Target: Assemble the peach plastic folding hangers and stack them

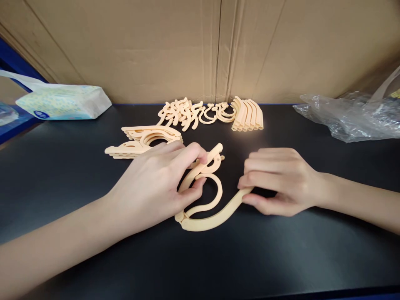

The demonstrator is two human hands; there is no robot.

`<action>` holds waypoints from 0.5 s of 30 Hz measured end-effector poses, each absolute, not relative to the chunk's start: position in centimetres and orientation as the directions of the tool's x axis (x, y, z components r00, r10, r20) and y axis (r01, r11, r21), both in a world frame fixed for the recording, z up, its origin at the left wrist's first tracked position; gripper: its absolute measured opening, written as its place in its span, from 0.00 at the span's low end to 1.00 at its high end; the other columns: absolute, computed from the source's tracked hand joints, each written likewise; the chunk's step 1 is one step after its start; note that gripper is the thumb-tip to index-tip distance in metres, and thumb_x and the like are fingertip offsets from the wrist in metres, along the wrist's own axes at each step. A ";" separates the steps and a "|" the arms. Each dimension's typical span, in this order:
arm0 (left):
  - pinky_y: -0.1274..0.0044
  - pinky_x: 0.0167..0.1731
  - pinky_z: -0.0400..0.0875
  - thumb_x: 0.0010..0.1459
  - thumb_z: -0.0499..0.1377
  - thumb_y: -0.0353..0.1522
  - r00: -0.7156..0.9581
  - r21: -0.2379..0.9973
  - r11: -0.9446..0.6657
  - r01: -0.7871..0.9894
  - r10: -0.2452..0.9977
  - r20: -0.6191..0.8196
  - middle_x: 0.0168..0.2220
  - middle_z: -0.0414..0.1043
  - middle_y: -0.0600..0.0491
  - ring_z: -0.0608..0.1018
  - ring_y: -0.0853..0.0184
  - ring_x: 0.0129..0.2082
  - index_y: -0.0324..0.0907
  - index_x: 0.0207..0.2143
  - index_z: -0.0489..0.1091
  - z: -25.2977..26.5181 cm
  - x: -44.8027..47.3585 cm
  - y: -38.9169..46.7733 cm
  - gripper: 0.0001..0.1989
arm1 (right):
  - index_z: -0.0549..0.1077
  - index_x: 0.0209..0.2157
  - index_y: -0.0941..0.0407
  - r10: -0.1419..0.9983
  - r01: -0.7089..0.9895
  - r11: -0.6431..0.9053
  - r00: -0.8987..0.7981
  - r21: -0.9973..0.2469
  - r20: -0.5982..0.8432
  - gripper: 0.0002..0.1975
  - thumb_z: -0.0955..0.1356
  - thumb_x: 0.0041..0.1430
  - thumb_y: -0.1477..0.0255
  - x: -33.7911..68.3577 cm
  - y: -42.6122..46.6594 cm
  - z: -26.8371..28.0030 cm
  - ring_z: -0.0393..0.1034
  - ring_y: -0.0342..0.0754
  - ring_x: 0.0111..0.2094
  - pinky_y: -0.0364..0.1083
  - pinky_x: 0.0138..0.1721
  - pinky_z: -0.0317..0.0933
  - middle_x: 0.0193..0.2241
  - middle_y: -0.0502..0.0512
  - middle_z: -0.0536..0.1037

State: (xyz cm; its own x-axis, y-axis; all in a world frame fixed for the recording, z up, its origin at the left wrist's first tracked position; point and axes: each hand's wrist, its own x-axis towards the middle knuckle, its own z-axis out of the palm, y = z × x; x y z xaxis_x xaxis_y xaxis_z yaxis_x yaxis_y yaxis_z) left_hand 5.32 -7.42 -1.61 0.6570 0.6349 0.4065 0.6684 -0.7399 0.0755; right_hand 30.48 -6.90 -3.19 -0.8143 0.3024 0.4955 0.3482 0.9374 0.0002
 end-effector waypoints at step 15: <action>0.73 0.27 0.72 0.66 0.51 0.30 0.788 -0.178 -0.813 0.554 0.443 0.427 0.40 0.79 0.51 0.81 0.61 0.35 0.40 0.42 0.70 -1.2 4.4 -7.4 0.09 | 0.75 0.43 0.57 0.498 0.525 0.848 -0.739 -0.075 0.454 0.16 0.59 0.61 0.82 30.7 -6.0 -3.8 0.67 0.49 0.37 0.50 0.40 0.60 0.35 0.55 0.77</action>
